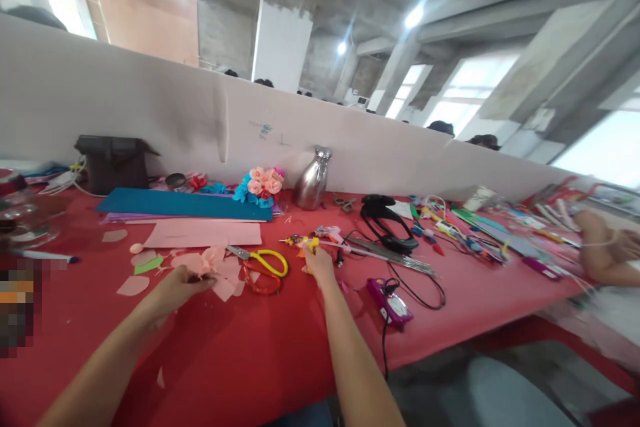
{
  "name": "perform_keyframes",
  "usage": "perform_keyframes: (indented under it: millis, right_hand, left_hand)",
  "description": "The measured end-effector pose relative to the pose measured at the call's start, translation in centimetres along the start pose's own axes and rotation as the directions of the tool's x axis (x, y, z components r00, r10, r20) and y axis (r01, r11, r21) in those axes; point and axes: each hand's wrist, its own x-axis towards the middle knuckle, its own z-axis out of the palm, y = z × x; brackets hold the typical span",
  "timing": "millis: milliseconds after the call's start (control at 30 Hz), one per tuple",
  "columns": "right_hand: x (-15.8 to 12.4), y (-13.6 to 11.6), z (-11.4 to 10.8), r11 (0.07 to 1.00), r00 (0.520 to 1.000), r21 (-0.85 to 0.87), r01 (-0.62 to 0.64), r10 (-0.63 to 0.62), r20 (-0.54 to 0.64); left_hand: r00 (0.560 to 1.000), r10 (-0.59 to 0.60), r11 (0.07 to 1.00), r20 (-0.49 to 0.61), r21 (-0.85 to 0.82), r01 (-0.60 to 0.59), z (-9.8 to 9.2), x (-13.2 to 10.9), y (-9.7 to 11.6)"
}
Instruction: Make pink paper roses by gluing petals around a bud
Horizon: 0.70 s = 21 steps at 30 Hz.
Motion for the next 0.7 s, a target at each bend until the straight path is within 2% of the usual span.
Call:
perform_keyframes:
  millis: [167,333,367,433,500,533,600,700]
  right_hand:
    - [-2.0,-1.4,-0.1,0.971,0.987,-0.217,0.096,-0.121,-0.103]
    - [-5.2,-5.9,2.2,0.919,0.938,-0.198,0.342,-0.344,0.025]
    - [-5.9,-6.7,2.8,0.905,0.919,-0.16,0.395,-0.389,0.065]
    - [-7.1,-8.0,3.9,0.881,0.846,0.059,0.47,-0.469,0.254]
    - [-8.0,-8.6,4.9,0.861,0.753,0.226,0.456,-0.508,0.418]
    - [-8.2,-8.7,5.3,0.849,0.712,0.278,0.449,-0.528,0.464]
    - [-8.4,-8.7,5.9,0.832,0.679,0.33,0.445,-0.554,0.481]
    - [-8.0,-8.4,6.2,0.815,0.657,0.358,0.455,-0.579,0.483]
  left_hand:
    - [1.0,0.017,0.997,-0.022,-0.069,-0.019,-0.1,-0.1,-0.1]
    - [1.0,0.017,0.999,-0.013,-0.049,-0.018,-0.1,0.5,-0.5]
    - [0.999,0.022,0.998,-0.026,-0.052,-0.024,-0.1,0.7,-0.6]
    - [0.996,0.043,0.997,-0.077,-0.059,-0.047,-0.1,1.1,-0.7]
    - [0.985,0.1,0.992,-0.141,-0.06,-0.109,-0.1,1.4,-0.7]
    - [0.976,0.153,0.983,-0.153,-0.081,-0.166,-0.1,1.5,-0.8]
    - [0.962,0.226,0.965,-0.153,-0.101,-0.243,0.1,1.8,-1.0]
    - [0.958,0.249,0.952,-0.145,-0.143,-0.269,0.4,2.2,-1.4]
